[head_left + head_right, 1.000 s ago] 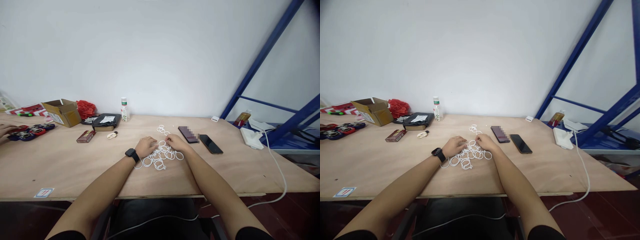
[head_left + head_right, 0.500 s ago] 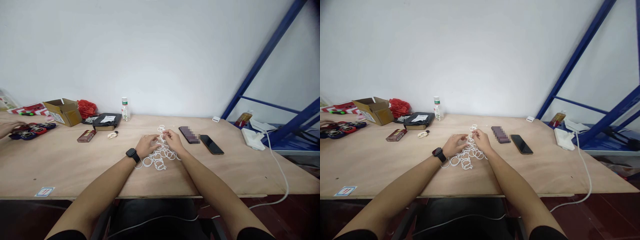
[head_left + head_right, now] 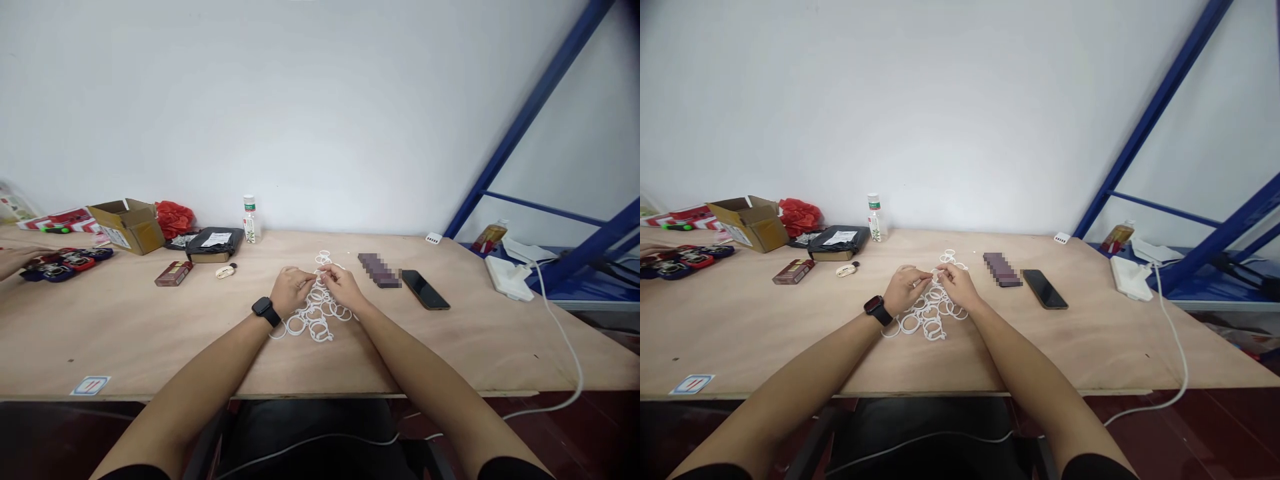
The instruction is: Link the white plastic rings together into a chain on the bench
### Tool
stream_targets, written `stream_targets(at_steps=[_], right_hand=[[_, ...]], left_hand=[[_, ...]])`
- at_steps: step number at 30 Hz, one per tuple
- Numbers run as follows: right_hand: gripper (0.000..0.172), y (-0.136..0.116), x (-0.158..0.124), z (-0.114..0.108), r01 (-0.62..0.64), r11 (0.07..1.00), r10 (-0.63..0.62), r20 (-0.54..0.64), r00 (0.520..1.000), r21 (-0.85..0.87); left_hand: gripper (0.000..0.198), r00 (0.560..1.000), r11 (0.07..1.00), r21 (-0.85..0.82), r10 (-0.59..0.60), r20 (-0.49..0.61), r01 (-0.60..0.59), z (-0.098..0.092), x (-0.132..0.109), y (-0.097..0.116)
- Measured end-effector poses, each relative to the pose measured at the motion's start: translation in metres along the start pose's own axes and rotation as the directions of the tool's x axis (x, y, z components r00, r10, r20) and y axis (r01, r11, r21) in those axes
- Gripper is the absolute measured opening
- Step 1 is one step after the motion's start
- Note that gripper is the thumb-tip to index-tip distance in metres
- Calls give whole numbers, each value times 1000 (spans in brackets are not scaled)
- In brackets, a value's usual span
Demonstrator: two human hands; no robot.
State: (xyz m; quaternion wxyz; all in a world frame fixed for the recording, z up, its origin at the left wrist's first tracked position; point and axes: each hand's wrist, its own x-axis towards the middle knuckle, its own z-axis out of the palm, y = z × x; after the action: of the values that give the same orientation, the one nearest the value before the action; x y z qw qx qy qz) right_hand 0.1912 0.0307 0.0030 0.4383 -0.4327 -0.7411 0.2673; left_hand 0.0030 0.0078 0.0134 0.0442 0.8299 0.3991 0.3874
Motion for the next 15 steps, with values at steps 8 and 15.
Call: stream_targets(at_steps=[8, 15], right_hand=[[18, 11, 8, -5, -130, 991, 129, -108, 986, -1], [37, 39, 20, -24, -334, 918, 262, -303, 916, -214]], left_hand=[[27, 997, 997, 40, -65, 49, 63, 8, -1, -5], [30, 992, 996, 31, -86, 91, 84, 14, -3, -14]])
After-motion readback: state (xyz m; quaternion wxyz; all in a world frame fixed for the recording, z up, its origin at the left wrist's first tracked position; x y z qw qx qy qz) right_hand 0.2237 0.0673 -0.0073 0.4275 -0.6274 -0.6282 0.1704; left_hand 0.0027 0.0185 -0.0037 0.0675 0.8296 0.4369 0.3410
